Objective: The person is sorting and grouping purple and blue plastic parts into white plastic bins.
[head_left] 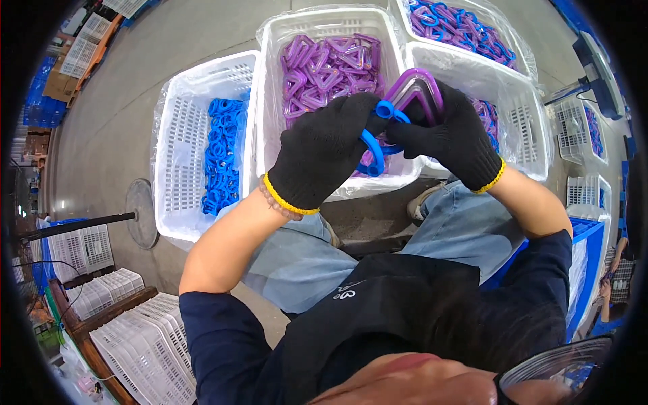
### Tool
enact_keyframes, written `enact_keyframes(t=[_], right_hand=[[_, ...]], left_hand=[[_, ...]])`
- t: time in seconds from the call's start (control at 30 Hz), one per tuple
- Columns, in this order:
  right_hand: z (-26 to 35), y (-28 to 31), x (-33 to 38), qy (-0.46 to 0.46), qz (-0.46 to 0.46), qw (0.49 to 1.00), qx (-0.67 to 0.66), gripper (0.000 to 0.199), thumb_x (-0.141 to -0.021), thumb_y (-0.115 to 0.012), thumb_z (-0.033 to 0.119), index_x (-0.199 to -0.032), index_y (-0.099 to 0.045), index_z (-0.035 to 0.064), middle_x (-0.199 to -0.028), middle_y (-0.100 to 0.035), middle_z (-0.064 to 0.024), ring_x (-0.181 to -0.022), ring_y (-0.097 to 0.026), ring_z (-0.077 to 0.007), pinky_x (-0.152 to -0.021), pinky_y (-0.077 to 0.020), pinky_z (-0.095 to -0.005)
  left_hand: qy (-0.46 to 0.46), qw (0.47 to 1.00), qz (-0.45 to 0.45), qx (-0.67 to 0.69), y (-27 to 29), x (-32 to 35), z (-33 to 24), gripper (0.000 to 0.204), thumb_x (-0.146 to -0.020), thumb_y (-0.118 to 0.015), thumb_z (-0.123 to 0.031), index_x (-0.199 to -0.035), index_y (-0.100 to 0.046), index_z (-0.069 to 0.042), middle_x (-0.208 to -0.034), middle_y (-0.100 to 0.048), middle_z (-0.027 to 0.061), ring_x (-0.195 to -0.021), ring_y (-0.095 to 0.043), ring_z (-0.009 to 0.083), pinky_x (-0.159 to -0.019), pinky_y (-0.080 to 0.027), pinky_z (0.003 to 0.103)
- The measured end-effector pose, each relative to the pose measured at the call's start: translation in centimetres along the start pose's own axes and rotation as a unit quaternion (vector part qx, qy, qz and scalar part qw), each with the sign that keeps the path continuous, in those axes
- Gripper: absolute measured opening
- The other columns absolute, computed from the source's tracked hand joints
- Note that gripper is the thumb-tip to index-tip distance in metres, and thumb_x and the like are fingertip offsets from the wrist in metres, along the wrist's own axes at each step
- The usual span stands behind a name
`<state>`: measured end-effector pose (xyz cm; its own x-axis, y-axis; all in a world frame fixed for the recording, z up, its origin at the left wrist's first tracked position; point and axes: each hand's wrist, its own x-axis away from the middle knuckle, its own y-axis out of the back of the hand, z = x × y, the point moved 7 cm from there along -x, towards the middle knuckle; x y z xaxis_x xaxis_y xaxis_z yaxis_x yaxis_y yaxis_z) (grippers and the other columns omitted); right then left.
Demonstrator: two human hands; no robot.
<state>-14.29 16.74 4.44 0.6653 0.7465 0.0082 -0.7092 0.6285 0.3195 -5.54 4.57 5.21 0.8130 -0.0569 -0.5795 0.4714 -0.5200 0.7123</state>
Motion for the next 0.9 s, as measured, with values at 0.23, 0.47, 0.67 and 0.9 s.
enact_keyframes(t=[0.23, 0.47, 0.67, 0.9], right_hand=[[-0.8, -0.4, 0.6, -0.046, 0.034, 0.995, -0.077, 0.031, -0.08, -0.074, 0.008, -0.105, -0.059, -0.001, -0.081, -0.068, -0.0102, -0.066, -0.067, -0.0157, -0.058, -0.0555, -0.0299], [0.1, -0.4, 0.7, 0.032, 0.04, 0.997, -0.05, 0.031, -0.079, -0.074, 0.004, -0.106, -0.059, 0.0007, -0.085, -0.068, -0.0099, -0.07, -0.067, -0.0156, -0.063, -0.0565, -0.03], [0.1, 0.2, 0.8, -0.002, 0.03, 0.999, -0.025, 0.027, -0.078, -0.074, 0.003, -0.102, -0.062, 0.0026, -0.105, -0.067, -0.0114, -0.087, -0.067, -0.0187, -0.074, -0.0554, -0.032], [3.6, 0.9, 0.6, 0.327, 0.189, 0.908, 0.184, 0.062, -0.078, -0.061, 0.061, -0.1, -0.071, 0.0044, -0.13, -0.056, -0.0194, -0.126, -0.047, -0.0399, -0.1, -0.0405, -0.0476]], left_hand=[[0.005, 0.996, 0.02, 0.088, 0.3, -0.1, 0.6, 0.024, -0.081, -0.071, -0.012, -0.103, -0.065, -0.004, -0.087, -0.067, 0.0165, -0.071, -0.067, 0.0311, -0.061, -0.052, 0.035], [-0.016, 0.997, 0.019, 0.067, 0.9, -0.2, -0.3, 0.022, -0.082, -0.069, -0.016, -0.101, -0.062, -0.008, -0.078, -0.064, 0.0124, -0.07, -0.065, 0.0299, -0.057, -0.049, 0.038], [0.117, 0.962, -0.016, 0.246, 0.5, 0.3, 1.9, 0.014, -0.087, -0.065, -0.015, -0.096, -0.063, -0.005, -0.072, -0.061, 0.0127, -0.062, -0.062, 0.024, -0.055, -0.046, 0.034], [0.3, 0.865, 0.001, 0.403, -0.3, 0.8, 3.3, 0.015, -0.093, -0.06, -0.015, -0.095, -0.063, -0.001, -0.07, -0.058, 0.0038, -0.061, -0.054, 0.0094, -0.054, -0.044, 0.027]])
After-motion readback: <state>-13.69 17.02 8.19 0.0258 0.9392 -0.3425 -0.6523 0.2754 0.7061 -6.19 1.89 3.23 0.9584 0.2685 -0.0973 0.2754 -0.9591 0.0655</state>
